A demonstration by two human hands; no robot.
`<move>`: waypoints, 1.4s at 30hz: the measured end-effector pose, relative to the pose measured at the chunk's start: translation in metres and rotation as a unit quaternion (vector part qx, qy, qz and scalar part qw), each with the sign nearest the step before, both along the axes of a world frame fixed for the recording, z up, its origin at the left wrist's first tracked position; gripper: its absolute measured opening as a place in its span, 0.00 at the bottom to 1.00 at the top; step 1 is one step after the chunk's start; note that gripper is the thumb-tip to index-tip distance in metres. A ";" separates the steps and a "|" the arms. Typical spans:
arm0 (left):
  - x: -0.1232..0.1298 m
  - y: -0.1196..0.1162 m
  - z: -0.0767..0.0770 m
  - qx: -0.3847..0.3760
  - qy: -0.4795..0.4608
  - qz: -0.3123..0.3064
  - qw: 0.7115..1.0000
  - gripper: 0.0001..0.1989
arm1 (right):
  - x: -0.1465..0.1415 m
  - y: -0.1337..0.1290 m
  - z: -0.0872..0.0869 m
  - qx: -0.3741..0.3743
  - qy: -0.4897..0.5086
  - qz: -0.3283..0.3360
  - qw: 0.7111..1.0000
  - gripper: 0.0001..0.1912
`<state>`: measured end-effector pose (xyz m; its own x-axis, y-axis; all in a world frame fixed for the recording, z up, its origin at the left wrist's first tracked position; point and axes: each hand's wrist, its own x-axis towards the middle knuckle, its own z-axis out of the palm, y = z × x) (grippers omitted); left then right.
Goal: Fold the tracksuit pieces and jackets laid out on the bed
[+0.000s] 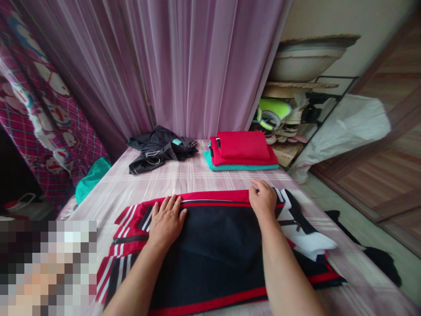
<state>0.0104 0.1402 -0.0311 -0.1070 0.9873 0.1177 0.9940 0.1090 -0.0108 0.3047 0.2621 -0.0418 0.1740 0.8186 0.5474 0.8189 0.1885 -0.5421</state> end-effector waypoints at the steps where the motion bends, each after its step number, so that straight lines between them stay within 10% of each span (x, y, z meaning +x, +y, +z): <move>1: 0.000 0.000 0.000 0.000 0.000 0.000 1.000 0.27 | -0.009 -0.003 0.008 0.005 -0.013 0.019 1.000 0.17; 10: 0.002 0.000 0.005 -0.008 0.001 0.001 1.000 0.27 | -0.105 -0.054 0.018 -0.195 -0.162 0.342 0.905 0.24; 17: 0.001 0.001 0.006 -0.020 -0.010 0.002 1.000 0.27 | -0.031 -0.021 -0.002 -0.254 -0.185 0.123 0.941 0.24; 22: 0.000 -0.001 0.005 -0.013 -0.012 0.000 1.000 0.26 | 0.032 0.003 -0.019 -0.144 -0.100 -0.037 0.984 0.22; 27: 0.001 -0.001 0.004 -0.007 -0.017 0.000 1.000 0.26 | 0.015 -0.001 -0.001 -0.079 -0.067 0.007 0.995 0.21; 32: 0.002 -0.001 0.003 0.003 -0.016 -0.005 1.000 0.26 | -0.068 -0.039 0.032 -0.055 -0.075 0.188 0.978 0.21; 37: 0.001 -0.001 0.001 0.003 -0.012 -0.005 1.000 0.26 | -0.131 -0.083 0.021 -0.185 -0.183 0.304 0.916 0.24; 42: 0.006 -0.004 0.006 0.021 -0.018 0.001 1.000 0.26 | -0.132 -0.088 0.008 -0.204 -0.207 0.300 0.908 0.25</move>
<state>0.0163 0.1365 -0.0246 -0.1134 0.9813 0.1555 0.9935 0.1103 0.0288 0.1725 0.1744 -0.0337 -0.5225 0.8475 0.0933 0.7848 0.5208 -0.3361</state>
